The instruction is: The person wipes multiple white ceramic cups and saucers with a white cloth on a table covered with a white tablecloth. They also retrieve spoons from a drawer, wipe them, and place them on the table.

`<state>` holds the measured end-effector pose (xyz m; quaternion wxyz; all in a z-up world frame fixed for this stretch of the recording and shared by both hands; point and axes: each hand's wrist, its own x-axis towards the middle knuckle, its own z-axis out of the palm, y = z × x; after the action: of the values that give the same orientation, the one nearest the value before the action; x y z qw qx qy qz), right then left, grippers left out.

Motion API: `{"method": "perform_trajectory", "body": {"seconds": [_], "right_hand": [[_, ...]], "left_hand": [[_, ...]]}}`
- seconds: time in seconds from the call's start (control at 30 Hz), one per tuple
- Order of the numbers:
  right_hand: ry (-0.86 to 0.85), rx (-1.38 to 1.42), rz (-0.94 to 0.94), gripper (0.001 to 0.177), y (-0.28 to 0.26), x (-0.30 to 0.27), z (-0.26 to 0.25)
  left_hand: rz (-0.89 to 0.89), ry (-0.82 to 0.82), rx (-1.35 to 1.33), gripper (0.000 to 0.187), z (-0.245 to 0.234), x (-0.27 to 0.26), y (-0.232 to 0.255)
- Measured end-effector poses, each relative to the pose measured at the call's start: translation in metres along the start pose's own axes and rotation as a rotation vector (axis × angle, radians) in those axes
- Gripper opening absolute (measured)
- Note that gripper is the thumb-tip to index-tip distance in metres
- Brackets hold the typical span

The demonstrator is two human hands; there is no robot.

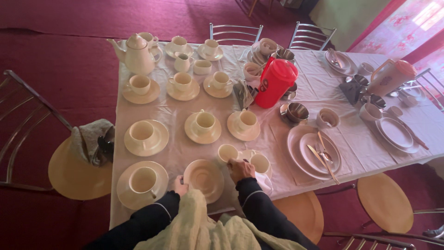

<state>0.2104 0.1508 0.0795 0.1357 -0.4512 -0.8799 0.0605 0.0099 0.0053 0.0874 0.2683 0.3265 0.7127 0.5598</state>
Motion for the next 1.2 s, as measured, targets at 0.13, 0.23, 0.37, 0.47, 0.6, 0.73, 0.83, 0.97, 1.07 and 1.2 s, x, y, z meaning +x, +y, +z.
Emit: {"method": "perform_trajectory", "body": {"seconds": [0.13,0.23,0.37,0.47,0.6,0.73,0.83,0.97,1.07,1.2], "right_hand": [[0.063,0.001,-0.064,0.019,-0.016,-0.019,-0.016],[-0.060,-0.030,-0.087,0.021,-0.038,-0.037,-0.020],[-0.038,0.041,-0.180,0.022,-0.063,-0.055,-0.022],[-0.033,0.050,-0.267,0.019,-0.067,-0.063,-0.019],[-0.088,0.052,-0.284,0.017,-0.069,-0.065,-0.009],[-0.090,0.089,-0.283,0.017,-0.071,-0.065,-0.006],[-0.163,0.041,-0.273,0.017,-0.070,-0.065,-0.002],[-0.168,0.047,-0.286,0.018,-0.064,-0.066,0.003],[-0.181,0.023,-0.313,0.018,-0.066,-0.065,0.002],[-0.258,0.122,-0.234,0.037,-0.070,-0.061,-0.021]], "left_hand": [[-0.198,-0.094,-0.044,0.049,0.014,0.012,-0.035],[-0.223,-0.183,0.399,0.060,0.024,0.022,-0.081],[-0.171,-0.264,0.716,0.082,0.036,0.034,-0.120],[-0.137,-0.346,0.694,0.089,0.034,0.039,-0.132],[-0.164,-0.401,0.778,0.091,0.032,0.041,-0.132],[-0.102,-0.477,0.860,0.088,0.029,0.041,-0.116],[0.150,-0.423,0.908,0.091,0.029,0.041,-0.102],[-0.031,-0.465,0.582,0.059,0.023,0.042,-0.108],[-0.080,-0.545,0.655,0.046,0.018,0.056,-0.118],[0.284,-0.288,0.702,0.037,0.030,0.102,-0.116]]}}
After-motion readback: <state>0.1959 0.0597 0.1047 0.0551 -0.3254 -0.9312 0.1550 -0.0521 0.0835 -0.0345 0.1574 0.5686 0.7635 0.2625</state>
